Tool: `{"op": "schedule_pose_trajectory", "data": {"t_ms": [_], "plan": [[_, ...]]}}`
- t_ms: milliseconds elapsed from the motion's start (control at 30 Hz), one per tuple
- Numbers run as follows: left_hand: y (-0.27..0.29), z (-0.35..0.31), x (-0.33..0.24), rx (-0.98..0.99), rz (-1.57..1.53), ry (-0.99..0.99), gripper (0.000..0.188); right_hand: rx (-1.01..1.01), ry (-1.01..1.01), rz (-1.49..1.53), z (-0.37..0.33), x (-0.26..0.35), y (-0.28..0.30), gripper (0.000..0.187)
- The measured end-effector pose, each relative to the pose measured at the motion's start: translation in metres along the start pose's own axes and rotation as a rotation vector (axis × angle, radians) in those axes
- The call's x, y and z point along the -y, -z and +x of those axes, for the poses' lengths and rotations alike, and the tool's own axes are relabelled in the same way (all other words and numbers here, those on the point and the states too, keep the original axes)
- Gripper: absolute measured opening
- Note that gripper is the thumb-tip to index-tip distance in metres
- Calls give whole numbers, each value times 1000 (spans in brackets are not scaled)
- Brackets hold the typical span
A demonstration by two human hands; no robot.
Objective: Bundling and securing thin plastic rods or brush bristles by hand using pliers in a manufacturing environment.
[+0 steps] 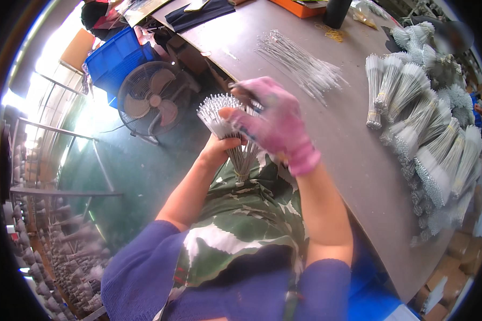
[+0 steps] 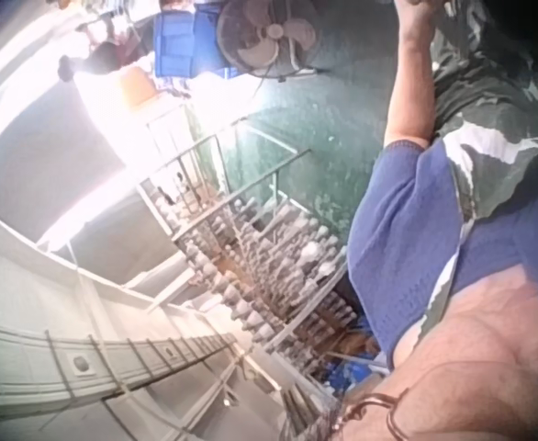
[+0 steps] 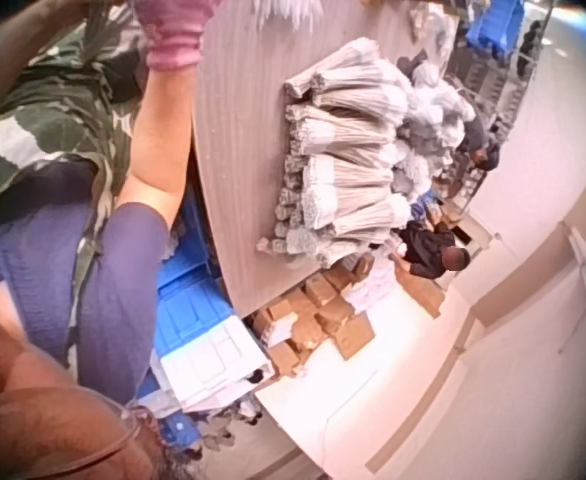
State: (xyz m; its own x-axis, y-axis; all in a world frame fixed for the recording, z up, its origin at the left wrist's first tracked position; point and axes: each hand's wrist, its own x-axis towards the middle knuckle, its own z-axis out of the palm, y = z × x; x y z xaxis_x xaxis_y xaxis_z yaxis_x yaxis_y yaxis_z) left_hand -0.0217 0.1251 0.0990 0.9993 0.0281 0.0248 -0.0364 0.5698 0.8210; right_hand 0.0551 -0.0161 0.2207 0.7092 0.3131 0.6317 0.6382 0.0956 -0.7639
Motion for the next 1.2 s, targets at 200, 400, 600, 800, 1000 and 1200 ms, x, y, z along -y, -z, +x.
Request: {"op": "schedule_pose_trajectory", "data": {"t_ms": [200,400,600,800,1000,1200], "plan": [[10,1,5,-105,-39,28,47,691,-355,-226,38,-15,22,17],[16,3,9,-70,-18,35,43,731,-384,-29,39,-26,21,23],[-1,2,3,-182,13,-37,34,767,-439,-23,38,-28,26,19],[7,0,7,-144,85,-27,25,776,-441,-148,40,-30,30,16],[4,0,5,-200,93,-45,20,816,-449,-206,40,-27,35,16],[2,1,6,-168,70,-8,23,666,-346,-94,33,-39,25,21]]}}
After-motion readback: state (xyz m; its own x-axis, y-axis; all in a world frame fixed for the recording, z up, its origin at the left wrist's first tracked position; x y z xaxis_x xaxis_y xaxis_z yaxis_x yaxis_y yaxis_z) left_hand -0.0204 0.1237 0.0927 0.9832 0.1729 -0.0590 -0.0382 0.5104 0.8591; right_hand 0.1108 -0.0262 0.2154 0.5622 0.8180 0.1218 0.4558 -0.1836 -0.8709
